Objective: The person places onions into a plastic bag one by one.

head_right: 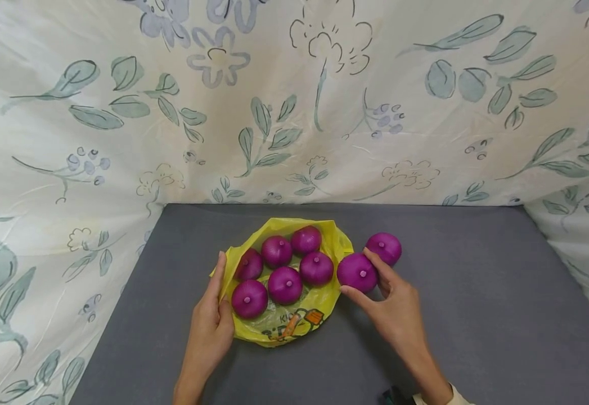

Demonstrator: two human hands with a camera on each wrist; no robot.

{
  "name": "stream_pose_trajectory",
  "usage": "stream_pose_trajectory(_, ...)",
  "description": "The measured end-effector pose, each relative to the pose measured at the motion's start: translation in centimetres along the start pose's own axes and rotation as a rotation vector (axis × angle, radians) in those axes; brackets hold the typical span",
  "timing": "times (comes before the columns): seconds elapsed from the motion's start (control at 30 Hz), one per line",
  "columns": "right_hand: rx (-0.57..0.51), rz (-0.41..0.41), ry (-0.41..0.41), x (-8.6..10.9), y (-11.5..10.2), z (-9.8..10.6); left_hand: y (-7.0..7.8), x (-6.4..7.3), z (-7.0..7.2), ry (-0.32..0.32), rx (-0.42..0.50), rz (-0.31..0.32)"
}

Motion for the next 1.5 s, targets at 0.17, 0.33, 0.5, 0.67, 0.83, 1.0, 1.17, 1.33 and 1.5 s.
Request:
stream_pose_trajectory(0.17, 0.007, 0.015, -0.031, 0.0, -0.3, -1.0, 0.0, 0.0, 0.0, 0.003, -0.002, -0.011)
stream_pose_trajectory(0.33, -0.029, 0.030, -0.053, 0.0, -1.0, -2.2, -0.3, 0.1, 0.1, 0.000, 0.003, 0.004)
stream_pose_trajectory(0.5, -0.067, 0.055, -0.058, -0.1, -1.8, -3.0, -0.4, 0.0, 0.0, -0.005, 0.004, 0.001)
stream_pose_trajectory(0.67, -0.079, 0.078, -0.069, -0.2, -2.4, -3.5, -0.2, 0.0, 0.1, 0.004, -0.002, -0.025)
stream_pose_trajectory(0.83, -0.088, 0.089, -0.087, -0.3, -2.9, -4.2, -0.2, 0.0, 0.0, -0.003, 0.007, -0.020)
stream_pose_trajectory(1.0, -0.112, 0.117, -0.116, -0.2, -3.5, -5.0, -0.3, 0.1, 0.0, -0.007, 0.012, -0.008)
stream_pose_trajectory(1.17, -0.131, 0.143, -0.129, 0.0, -4.1, -5.5, -0.3, 0.0, -0.1, -0.011, 0.012, -0.006)
stream_pose_trajectory(1.33, -0.185, 0.167, -0.157, 0.1, -4.7, -6.3, -0.3, 0.1, -0.1, -0.011, 0.000, -0.001)
stream_pose_trajectory(1.5, -0.244, 0.208, -0.195, 0.4, -5.3, -7.2, -0.1, 0.0, -0.2, -0.015, 0.008, -0.004)
Point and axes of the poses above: each hand's wrist, its own x-axis away from the middle knuckle, its own z-axis out of the back of the hand, y = z × x, the point moved 8 cm from there along -x, towards the middle knuckle, and after that the axes turned 8 degrees about -y, right-handed, at the moved point
